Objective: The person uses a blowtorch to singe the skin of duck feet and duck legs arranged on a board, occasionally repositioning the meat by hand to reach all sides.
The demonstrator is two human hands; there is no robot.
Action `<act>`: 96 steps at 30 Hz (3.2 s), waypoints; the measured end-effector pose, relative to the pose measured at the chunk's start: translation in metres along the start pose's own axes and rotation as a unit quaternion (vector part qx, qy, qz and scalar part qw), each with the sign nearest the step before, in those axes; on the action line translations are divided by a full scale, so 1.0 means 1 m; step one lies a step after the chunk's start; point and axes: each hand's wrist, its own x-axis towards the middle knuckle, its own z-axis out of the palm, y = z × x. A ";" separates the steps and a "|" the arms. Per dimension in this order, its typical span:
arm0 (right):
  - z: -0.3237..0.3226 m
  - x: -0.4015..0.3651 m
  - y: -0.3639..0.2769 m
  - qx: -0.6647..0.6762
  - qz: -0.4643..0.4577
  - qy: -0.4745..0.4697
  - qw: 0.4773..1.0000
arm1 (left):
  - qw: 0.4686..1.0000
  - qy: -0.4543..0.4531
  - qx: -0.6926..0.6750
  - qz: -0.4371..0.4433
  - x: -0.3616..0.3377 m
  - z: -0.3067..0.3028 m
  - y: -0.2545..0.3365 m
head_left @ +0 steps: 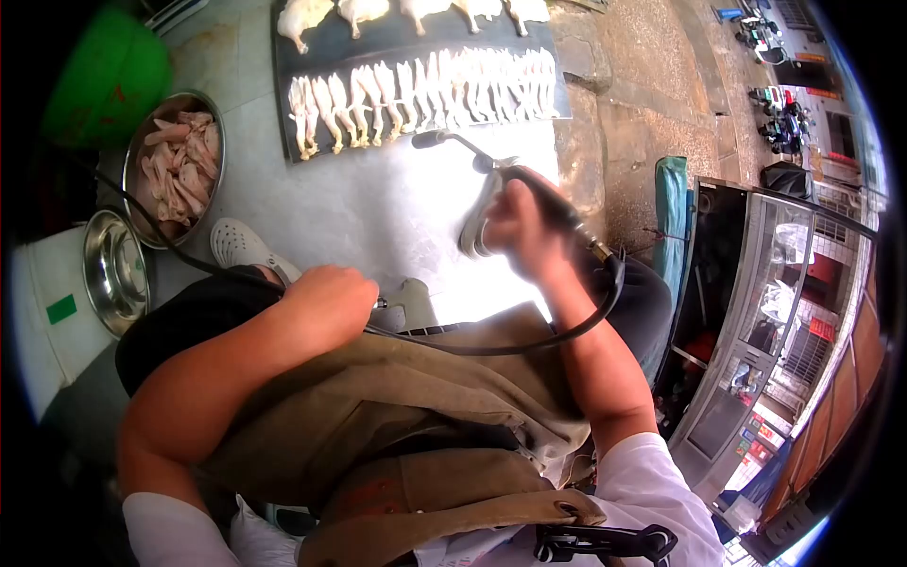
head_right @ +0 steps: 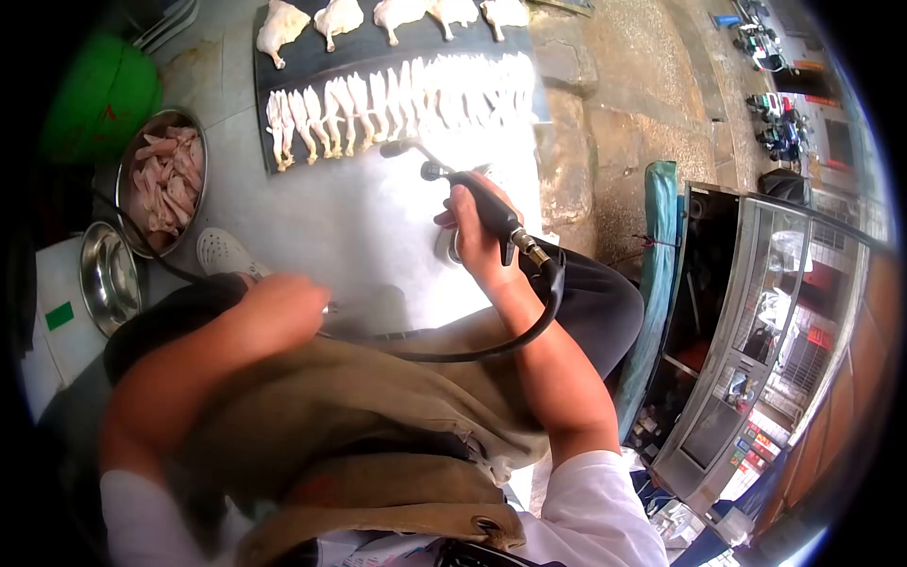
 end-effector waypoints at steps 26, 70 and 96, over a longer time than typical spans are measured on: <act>0.002 0.009 -0.013 -0.001 -0.043 0.014 0.999 | 1.000 0.007 0.000 0.007 -0.002 0.000 -0.003; 0.002 0.017 -0.016 -0.089 -0.121 0.022 0.988 | 1.000 0.020 -0.015 -0.008 -0.006 -0.001 -0.003; -0.019 0.004 0.002 -0.063 -0.096 0.031 0.993 | 1.000 0.018 0.009 0.022 0.003 -0.003 0.009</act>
